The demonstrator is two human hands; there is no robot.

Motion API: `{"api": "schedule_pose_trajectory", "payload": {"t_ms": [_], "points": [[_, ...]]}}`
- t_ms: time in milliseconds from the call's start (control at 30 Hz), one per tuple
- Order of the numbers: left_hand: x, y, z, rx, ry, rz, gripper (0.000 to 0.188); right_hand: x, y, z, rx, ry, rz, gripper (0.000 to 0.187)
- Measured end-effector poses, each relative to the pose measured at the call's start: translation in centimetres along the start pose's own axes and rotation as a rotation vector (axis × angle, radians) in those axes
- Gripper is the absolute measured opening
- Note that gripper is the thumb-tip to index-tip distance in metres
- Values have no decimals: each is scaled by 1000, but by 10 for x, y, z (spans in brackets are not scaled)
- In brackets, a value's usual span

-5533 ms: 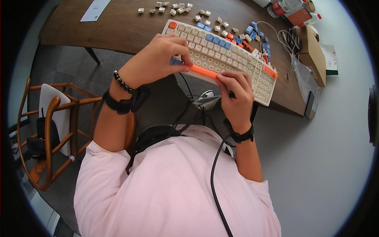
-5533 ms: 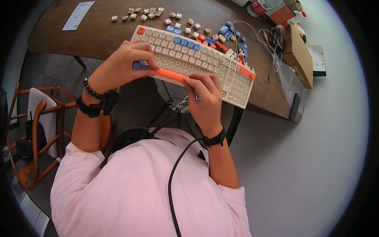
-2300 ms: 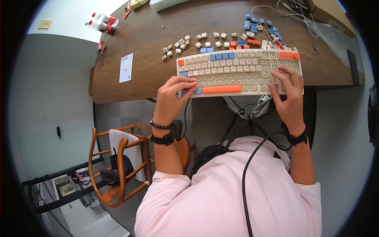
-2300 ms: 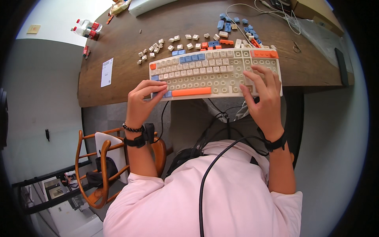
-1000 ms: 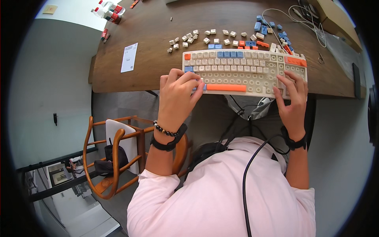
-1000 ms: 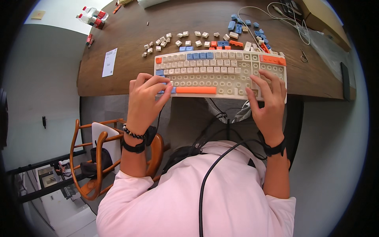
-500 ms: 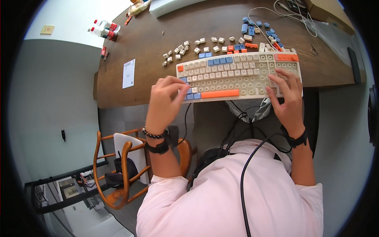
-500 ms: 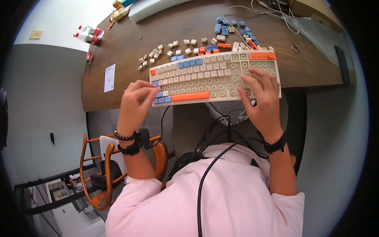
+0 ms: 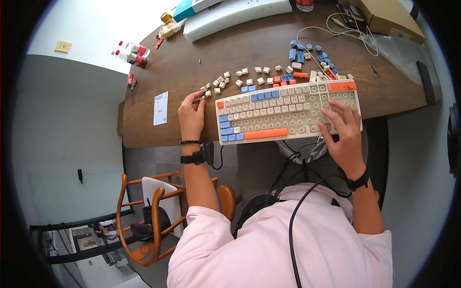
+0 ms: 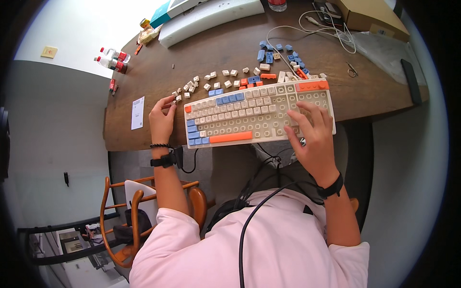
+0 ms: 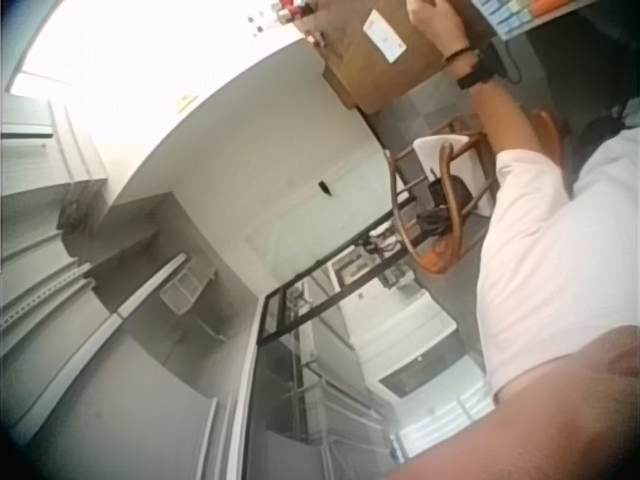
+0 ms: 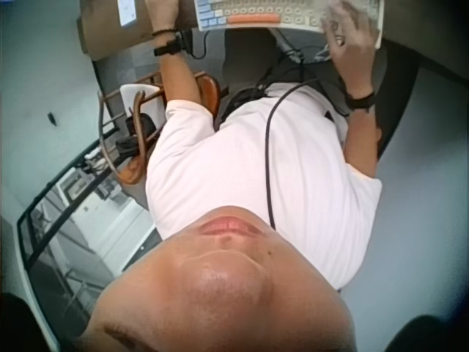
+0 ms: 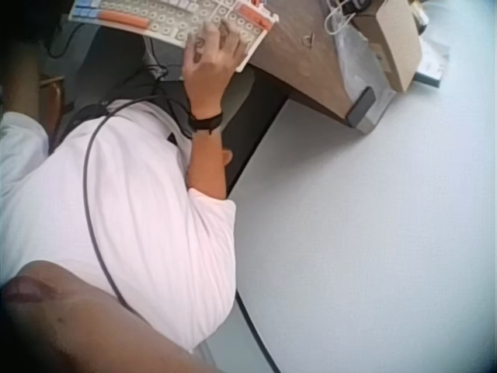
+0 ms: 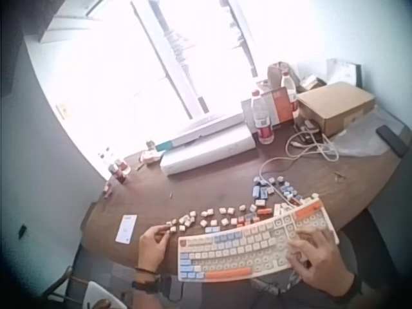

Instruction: The person places various keycaps onto a mechanical keyboard base by hand, handling individual keys and a long orange spacebar.

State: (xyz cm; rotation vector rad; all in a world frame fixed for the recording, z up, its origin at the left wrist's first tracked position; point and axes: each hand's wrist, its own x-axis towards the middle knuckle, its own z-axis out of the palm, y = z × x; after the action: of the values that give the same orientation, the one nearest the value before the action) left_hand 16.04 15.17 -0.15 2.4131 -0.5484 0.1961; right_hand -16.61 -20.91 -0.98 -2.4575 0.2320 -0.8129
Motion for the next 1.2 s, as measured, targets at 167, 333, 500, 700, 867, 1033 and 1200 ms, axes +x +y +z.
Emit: {"api": "schedule_pose_trajectory", "payload": {"t_ms": [167, 333, 500, 700, 867, 1033, 1200], "points": [[-11, 12, 2, -36, 67, 85, 40, -1, 2, -1, -28, -10, -8, 41], [-33, 38, -13, 93, 163, 150, 47, 0, 2, 2, -30, -2, -20, 40], [-48, 67, -27, 39, 178, 180, 34, 1, 0, 1, -34, 4, -30, 39], [-77, 104, -36, -166, -98, 309, 20, 1, 3, 3, -28, 10, -38, 39], [-83, 97, -18, -225, -270, 366, 24, 0, 4, 2, -37, 16, -43, 39], [-84, 93, -16, -294, -376, 268, 26, 0, 3, 2, -23, 19, -41, 40], [-85, 93, -22, -303, -405, 281, 24, 0, 6, 3, -16, 14, -31, 40]]}}
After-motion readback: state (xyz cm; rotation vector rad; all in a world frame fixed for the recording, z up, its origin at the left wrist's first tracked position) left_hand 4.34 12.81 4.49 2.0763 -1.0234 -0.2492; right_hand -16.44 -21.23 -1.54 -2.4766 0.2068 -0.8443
